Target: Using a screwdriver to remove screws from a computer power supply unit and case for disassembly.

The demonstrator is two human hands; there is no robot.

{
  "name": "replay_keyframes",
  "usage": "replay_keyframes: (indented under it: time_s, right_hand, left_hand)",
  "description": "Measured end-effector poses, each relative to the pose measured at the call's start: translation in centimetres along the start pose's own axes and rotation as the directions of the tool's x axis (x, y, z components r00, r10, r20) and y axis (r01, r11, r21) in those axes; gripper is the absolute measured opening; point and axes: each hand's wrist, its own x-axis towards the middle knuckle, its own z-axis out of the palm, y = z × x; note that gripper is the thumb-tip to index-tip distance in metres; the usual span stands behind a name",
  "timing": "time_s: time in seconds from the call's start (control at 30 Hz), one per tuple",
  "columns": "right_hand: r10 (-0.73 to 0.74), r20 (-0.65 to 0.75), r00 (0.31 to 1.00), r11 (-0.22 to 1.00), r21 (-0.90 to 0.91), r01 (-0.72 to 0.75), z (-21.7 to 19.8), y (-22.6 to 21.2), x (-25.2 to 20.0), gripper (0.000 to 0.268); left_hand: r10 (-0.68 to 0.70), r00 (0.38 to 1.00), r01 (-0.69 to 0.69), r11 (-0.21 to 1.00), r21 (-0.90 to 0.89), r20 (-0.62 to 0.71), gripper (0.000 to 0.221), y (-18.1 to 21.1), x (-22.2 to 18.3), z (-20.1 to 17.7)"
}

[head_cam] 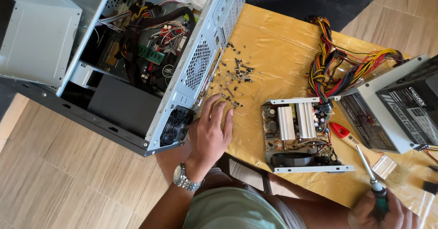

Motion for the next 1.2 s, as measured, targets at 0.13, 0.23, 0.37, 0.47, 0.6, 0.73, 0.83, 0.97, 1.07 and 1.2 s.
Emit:
replay_keyframes:
  time_s: [0.13, 0.23, 0.37, 0.47, 0.6, 0.73, 0.83, 0.97, 1.07, 1.2]
  right_hand:
    - [-0.042, -0.003, 0.999, 0.999, 0.01, 0.042, -0.1, 0.4, 0.1, 0.035]
    - [-0.044, 0.006, 0.999, 0.999, 0.024, 0.044, -0.2, 0.3, 0.3, 0.031]
    - [-0.047, 0.05, 0.998, 0.999, 0.015, 0.046, -0.5, -0.3, 0.7, 0.027]
    - [-0.077, 0.029, 0.997, 0.997, 0.01, 0.076, -0.4, 0.8, 0.0, 0.027]
    - [-0.055, 0.09, 0.994, 0.998, -0.023, 0.057, -1.1, 0.4, 0.2, 0.023]
    - [-0.072, 0.159, 0.985, 0.995, -0.062, 0.083, -1.9, -1.3, 1.6, 0.021]
    - [-0.06, 0.222, 0.973, 0.993, -0.09, 0.082, -2.4, -3.4, 3.0, 0.016]
    - [-0.022, 0.302, 0.953, 0.984, -0.161, 0.074, -3.2, -4.2, 3.4, 0.019]
    - [-0.049, 0.271, 0.961, 0.982, -0.163, 0.096, -3.1, -3.8, 3.0, 0.031]
    - [-0.114, 0.087, 0.99, 0.988, -0.099, 0.122, -1.3, -1.7, 2.0, 0.039]
  left_hand:
    - [-0.034, 0.999, 0.034, 0.999, 0.006, -0.04, 0.016, -0.6, -0.6, 0.8]
    - [-0.064, 0.996, 0.064, 0.998, -0.007, -0.056, 0.02, -0.6, -0.6, 1.0]
    - [-0.066, 0.994, 0.067, 0.998, 0.008, -0.089, 0.021, -1.2, -1.2, 2.1]
    - [-0.074, 0.994, 0.078, 0.996, 0.047, -0.074, 0.019, -0.8, -0.7, 1.6]
    - [-0.067, 0.996, 0.071, 0.995, 0.076, -0.059, 0.018, -0.7, -0.4, 1.2]
    - [-0.054, 0.997, 0.057, 0.997, 0.061, -0.052, 0.018, -0.9, -0.6, 1.2]
    - [-0.037, 0.998, 0.039, 0.998, 0.049, -0.041, 0.017, -1.0, -0.6, 1.0]
    - [-0.001, 0.999, -0.001, 0.998, -0.058, -0.038, 0.015, -1.0, -0.9, 0.6]
    - [-0.005, 0.999, 0.001, 0.995, -0.097, -0.037, 0.016, -1.0, -1.3, 0.4]
    - [0.018, 1.0, -0.02, 0.996, -0.082, -0.019, 0.017, -1.3, -1.3, 0.6]
